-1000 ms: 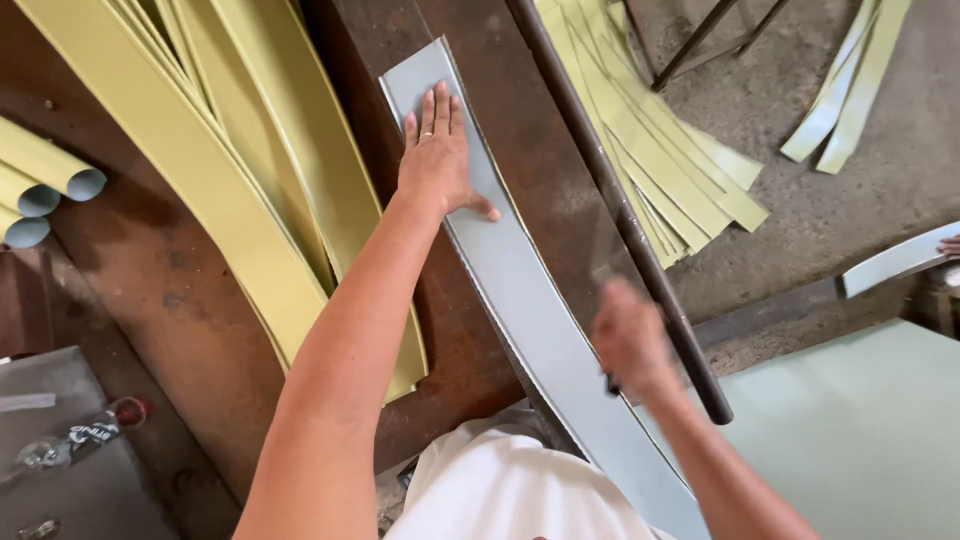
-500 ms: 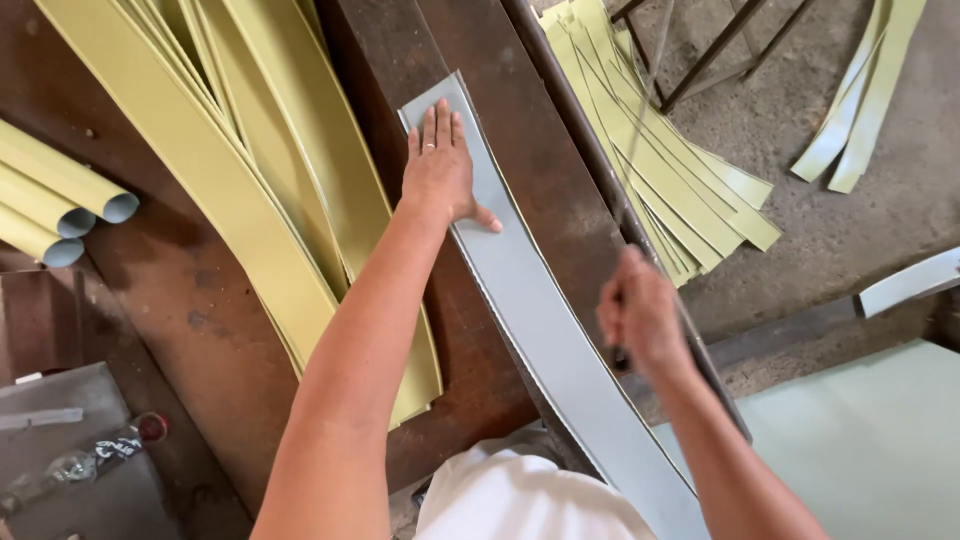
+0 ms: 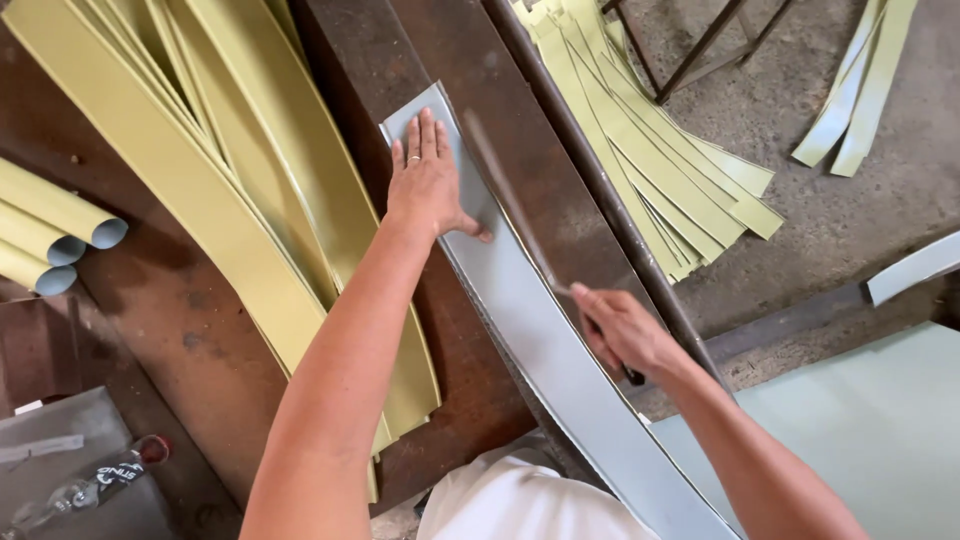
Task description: Filing the edges of thin metal strips to smooth them on a workbench.
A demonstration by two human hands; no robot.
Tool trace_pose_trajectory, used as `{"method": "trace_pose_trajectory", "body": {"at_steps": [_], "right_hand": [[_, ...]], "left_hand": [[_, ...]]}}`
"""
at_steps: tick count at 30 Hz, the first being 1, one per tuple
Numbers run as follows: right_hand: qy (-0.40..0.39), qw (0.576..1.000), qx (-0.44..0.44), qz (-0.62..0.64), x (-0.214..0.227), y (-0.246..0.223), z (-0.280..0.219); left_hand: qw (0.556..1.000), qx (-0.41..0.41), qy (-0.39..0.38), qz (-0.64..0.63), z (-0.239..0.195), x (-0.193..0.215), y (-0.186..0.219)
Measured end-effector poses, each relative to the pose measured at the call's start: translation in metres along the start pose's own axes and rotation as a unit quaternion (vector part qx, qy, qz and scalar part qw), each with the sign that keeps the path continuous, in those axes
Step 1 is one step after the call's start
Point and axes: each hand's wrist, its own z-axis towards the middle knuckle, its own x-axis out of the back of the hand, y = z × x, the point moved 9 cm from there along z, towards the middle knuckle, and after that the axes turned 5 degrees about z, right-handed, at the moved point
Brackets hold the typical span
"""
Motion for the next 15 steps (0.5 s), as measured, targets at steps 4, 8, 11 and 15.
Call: {"method": "trace_pose_trajectory", "body": {"at_steps": [4,8,11,15], "right_hand": [[0.098,0.981,0.097,0.140,0.021,-0.015,0.008],[0.061,0.997,0.039,-0.002,-0.012,0.001,0.026],[0.050,0.998,0.033,0.015,0.000,-0.019,0.017],[0.115,0.968,0.162,0.156,0.020,-0.032,0.047]], "left_hand": [[1.000,0.010,-0.005,-0.007,-0.005,-0.005,-0.006],[1.000,0.007,0.002,0.007,-0.002,-0.005,-0.008],[1.000,-0.003,-0.002,0.003,-0.004,0.000,-0.002],[1.000,0.009,-0.008,-0.009,-0.007,-0.005,-0.005]]}}
